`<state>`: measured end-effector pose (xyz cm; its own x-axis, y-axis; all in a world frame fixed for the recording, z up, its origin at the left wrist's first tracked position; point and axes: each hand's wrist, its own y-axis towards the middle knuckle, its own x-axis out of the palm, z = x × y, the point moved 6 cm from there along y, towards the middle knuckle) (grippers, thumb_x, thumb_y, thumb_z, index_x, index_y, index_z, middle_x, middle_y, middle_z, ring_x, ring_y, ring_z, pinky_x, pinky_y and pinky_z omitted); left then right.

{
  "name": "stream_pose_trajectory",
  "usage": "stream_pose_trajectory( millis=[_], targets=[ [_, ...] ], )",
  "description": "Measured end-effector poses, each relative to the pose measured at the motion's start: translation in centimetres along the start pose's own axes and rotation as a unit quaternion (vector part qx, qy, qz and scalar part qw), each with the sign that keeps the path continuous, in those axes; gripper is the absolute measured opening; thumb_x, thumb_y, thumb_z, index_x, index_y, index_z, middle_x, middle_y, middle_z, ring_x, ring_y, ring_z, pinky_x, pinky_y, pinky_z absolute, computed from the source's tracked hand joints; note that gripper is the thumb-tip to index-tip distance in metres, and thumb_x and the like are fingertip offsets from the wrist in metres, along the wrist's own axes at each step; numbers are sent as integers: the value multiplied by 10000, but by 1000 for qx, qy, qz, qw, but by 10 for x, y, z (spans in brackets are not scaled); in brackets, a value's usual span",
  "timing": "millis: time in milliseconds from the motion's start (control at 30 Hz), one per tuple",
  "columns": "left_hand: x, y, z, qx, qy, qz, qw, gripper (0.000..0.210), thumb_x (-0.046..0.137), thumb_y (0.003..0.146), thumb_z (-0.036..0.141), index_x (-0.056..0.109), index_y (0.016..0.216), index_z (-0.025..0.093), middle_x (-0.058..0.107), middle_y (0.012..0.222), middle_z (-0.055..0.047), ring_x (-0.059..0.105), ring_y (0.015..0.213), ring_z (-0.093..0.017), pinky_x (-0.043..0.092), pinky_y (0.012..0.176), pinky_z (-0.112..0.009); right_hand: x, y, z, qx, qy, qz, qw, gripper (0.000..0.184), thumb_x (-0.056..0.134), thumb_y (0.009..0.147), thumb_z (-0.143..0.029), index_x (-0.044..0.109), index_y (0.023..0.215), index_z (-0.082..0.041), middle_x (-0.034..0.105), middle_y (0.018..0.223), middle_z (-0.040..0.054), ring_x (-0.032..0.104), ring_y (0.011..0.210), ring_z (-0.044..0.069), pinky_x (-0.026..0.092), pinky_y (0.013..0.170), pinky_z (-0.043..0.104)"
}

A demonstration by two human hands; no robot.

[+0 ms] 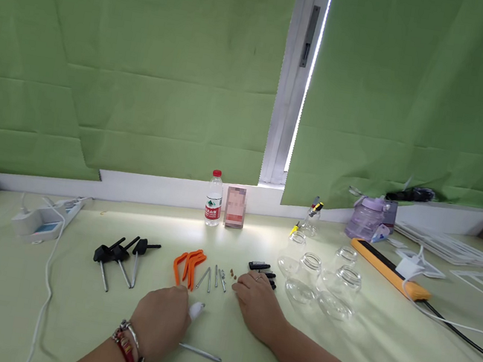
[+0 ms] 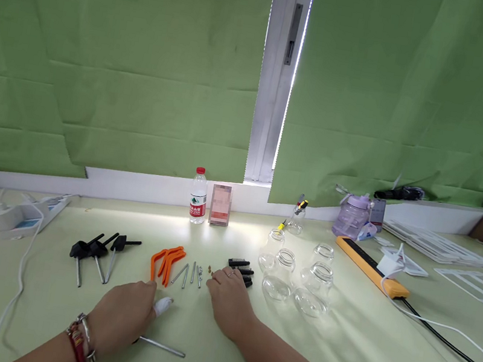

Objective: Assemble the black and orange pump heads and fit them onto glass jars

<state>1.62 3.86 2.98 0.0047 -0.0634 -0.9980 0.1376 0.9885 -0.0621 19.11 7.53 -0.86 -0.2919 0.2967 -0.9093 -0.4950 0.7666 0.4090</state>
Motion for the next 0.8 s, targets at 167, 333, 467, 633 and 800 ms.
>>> stream_pose_trajectory(
  millis=[167, 333, 467, 633, 800],
  targets=[
    [-14, -7, -1, 33, 3, 12, 999, 485, 246, 894, 489, 590, 880, 148, 661, 744, -130, 645, 689, -291, 453, 591, -368, -9, -4, 14, 39, 56, 14, 998, 244, 442, 855, -78, 657, 862, -192, 615, 844, 41, 476, 865, 188, 323, 793, 323],
    [-21, -15, 0, 158, 10, 2, 987, 368, 497, 760, 507, 577, 964, 211, 628, 827, -71, 616, 690, -270, 444, 592, -345, -2, -1, 11, 11, 3, -31, 999, 247, 446, 855, -90, 629, 711, -173, 597, 785, 40, 461, 824, 179, 301, 766, 326],
    [-2, -18, 3, 228, 31, -73, 970, 317, 646, 554, 225, 592, 866, 219, 569, 968, -55, 603, 680, -233, 430, 550, -304, 3, -1, 3, -9, -20, -76, 997, 235, 453, 849, -98, 609, 685, -162, 584, 749, 50, 455, 805, 179, 285, 753, 325],
    [17, -12, 6, 236, -35, -123, 963, 275, 624, 549, 158, 585, 817, 209, 542, 987, -49, 581, 662, -195, 398, 514, -277, 0, -6, -6, -19, 36, -129, 991, 232, 443, 830, -79, 581, 659, -153, 589, 752, 45, 485, 753, 156, 285, 691, 289],
    [29, -8, 8, 233, -270, -254, 899, 245, 696, 619, 389, 577, 729, 205, 555, 666, 21, 545, 567, -149, 421, 493, -243, 1, -19, -9, 7, 136, -160, 978, 159, 470, 770, -74, 557, 670, -161, 584, 777, 31, 515, 720, 140, 308, 634, 247]
  ],
)
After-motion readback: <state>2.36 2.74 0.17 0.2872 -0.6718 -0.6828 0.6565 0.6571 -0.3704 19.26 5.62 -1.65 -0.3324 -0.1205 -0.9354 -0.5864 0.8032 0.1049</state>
